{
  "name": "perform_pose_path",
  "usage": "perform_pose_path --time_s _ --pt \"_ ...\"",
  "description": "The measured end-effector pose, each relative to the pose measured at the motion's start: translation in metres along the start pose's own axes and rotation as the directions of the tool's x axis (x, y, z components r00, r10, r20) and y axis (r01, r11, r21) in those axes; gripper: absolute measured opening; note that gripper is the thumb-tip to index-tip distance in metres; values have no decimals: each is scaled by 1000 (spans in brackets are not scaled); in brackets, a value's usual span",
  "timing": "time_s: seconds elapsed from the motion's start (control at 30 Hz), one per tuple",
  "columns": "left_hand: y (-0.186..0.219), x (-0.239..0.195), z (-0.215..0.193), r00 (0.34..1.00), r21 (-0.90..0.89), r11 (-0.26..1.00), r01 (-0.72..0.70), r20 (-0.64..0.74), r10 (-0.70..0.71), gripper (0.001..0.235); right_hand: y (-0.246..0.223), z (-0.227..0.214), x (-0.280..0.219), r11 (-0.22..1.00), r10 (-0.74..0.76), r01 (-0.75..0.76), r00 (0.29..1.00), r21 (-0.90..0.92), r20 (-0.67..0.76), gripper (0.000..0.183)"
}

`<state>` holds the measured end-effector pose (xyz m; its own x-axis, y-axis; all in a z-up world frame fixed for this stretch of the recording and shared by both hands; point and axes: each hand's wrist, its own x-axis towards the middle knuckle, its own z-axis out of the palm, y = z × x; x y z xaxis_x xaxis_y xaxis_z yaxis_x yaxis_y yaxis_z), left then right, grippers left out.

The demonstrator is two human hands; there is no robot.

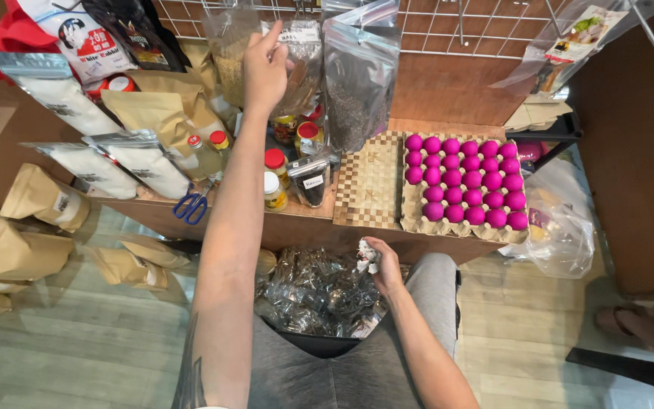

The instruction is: The person fills small plastic bags with dried goods by hand, seals the bags, and places them in a larger pile.

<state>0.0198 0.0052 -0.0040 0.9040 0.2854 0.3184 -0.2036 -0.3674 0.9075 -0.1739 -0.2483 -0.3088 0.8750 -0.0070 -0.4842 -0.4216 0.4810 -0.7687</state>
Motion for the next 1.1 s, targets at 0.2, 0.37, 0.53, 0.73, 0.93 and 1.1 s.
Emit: perform_pose_path --time_s 0.2,0.37,0.53,0.73,0.93,1.1 --pt "-14 6 10 994 191 981 22 -111 0 43 4 -6 1 995 42 -45 998 83 38 18" --pt "-17 11 12 1000 238 971 7 -17 -3 52 3 -5 0 995 86 -86 996 -43 -4 20" --pt "-38 -1 4 994 269 963 -19 -102 49 72 1 -7 0 988 76 -78 997 -132 -20 22" --pt "-82 -38 -1 981 184 978 98 -181 -64 64 9 -5 3 989 51 -55 998 -139 -26 21" --pt "-114 -78 -14 987 91 996 22 -162 -7 40 7 -2 3 973 84 -84 996 -213 -10 23" --pt "-134 -147 -41 986 -84 994 -63 -157 49 28 7 -7 1 981 162 -165 986 97 43 19"
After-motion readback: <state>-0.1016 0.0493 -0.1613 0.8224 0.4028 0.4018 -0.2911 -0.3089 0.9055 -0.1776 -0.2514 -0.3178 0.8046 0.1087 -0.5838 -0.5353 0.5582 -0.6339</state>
